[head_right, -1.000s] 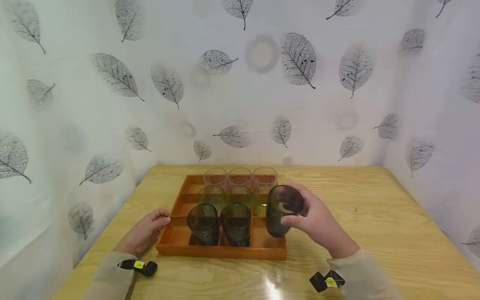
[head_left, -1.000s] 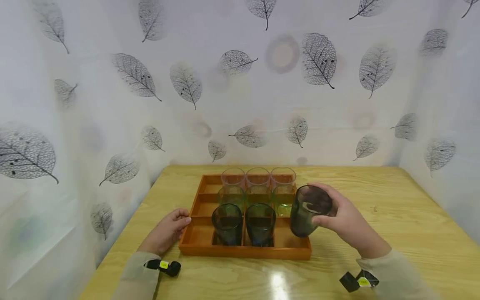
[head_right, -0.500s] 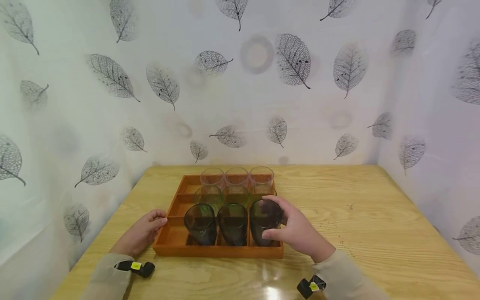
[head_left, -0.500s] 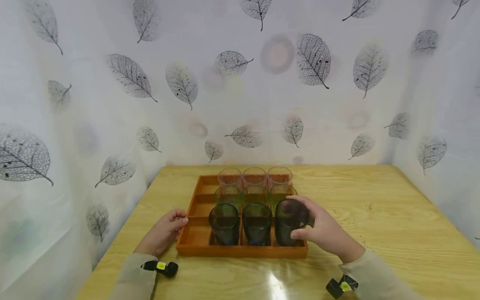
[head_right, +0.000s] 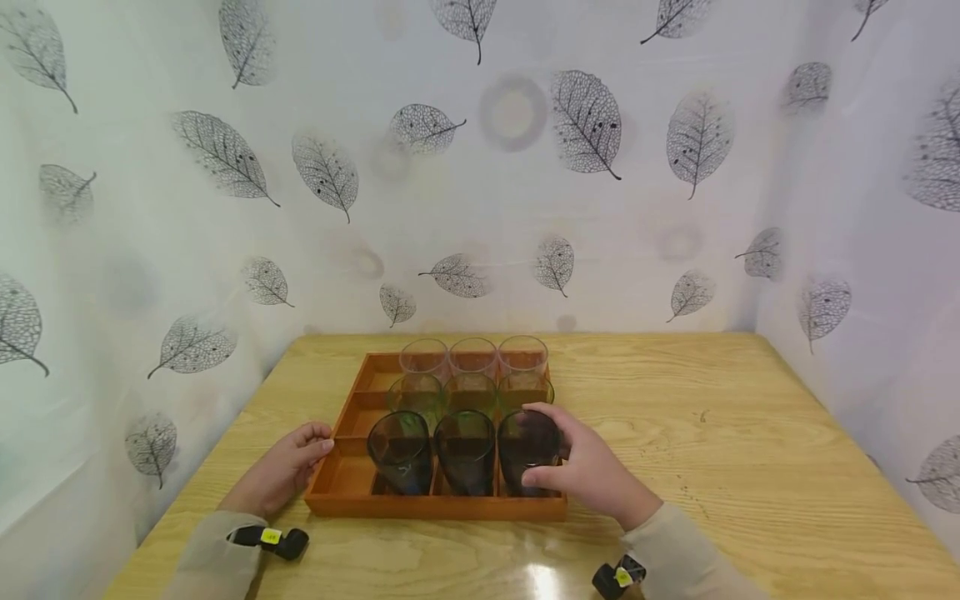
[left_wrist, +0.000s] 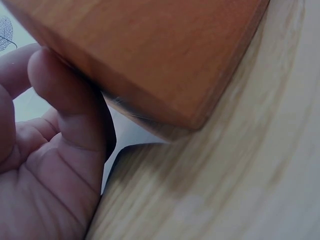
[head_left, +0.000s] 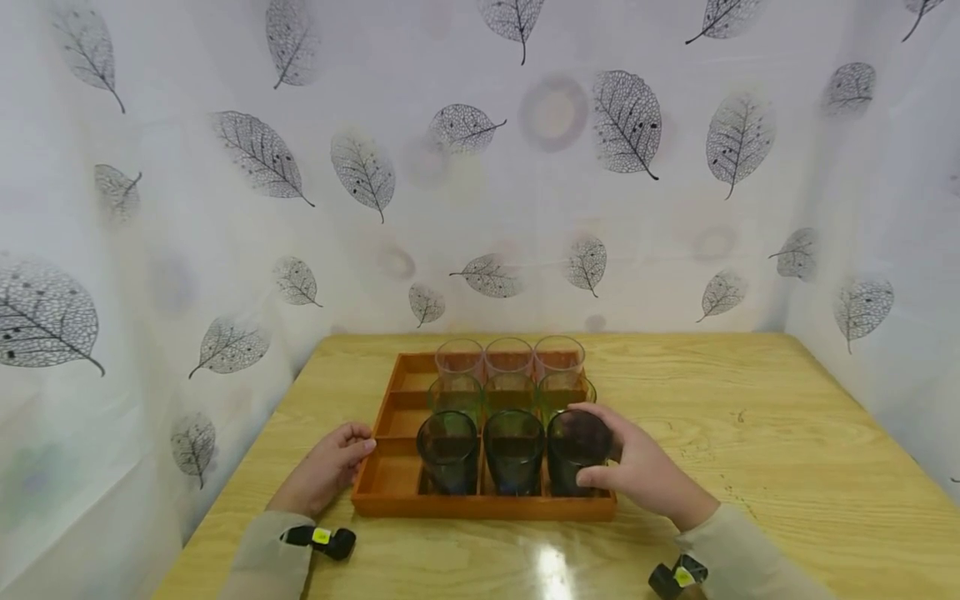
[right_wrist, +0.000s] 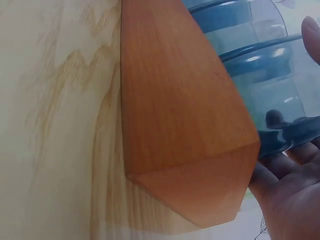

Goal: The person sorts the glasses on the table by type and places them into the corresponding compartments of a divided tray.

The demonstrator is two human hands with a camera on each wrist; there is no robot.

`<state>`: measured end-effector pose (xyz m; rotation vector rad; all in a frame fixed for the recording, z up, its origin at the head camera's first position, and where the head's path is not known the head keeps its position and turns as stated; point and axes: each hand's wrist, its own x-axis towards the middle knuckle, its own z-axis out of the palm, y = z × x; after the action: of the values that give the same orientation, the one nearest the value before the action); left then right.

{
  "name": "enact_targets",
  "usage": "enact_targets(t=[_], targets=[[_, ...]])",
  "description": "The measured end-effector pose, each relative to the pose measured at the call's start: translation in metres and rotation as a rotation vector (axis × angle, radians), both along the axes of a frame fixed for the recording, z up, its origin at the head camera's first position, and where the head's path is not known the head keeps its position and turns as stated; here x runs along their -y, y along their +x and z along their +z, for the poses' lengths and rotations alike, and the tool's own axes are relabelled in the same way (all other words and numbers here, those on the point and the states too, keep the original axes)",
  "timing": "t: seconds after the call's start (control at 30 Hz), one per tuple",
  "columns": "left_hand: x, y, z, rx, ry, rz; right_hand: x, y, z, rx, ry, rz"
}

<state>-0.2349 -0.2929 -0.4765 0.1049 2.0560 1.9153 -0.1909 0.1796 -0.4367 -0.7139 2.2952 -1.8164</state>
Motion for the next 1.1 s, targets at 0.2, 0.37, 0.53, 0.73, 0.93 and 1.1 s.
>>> enact_targets(t=[0.2,0.37,0.53,0.73,0.93,1.1], targets=[[0.000,0.000,0.000,0.000,0.003,-0.003,-0.001,-0.001,-0.003,-0.006,0.004,0.006],[0.001,0.002,-0.001,-0.002,0.001,0.004,-0.002,-0.003,-0.005,-0.009,-0.010,0.062],[0.000,0.003,-0.001,0.007,0.005,0.009,-0.005,-0.001,-0.002,0.000,0.022,0.080],[-0.001,0.001,-0.001,0.008,0.004,0.010,-0.015,0.000,0.013,-0.111,0.148,0.037],[-0.001,0.000,-0.004,0.007,-0.001,0.017,-0.035,-0.003,0.033,-0.252,0.134,0.028],[0.000,-0.002,-0.001,0.041,0.016,0.043,-0.058,-0.004,0.047,-0.302,0.220,-0.070]])
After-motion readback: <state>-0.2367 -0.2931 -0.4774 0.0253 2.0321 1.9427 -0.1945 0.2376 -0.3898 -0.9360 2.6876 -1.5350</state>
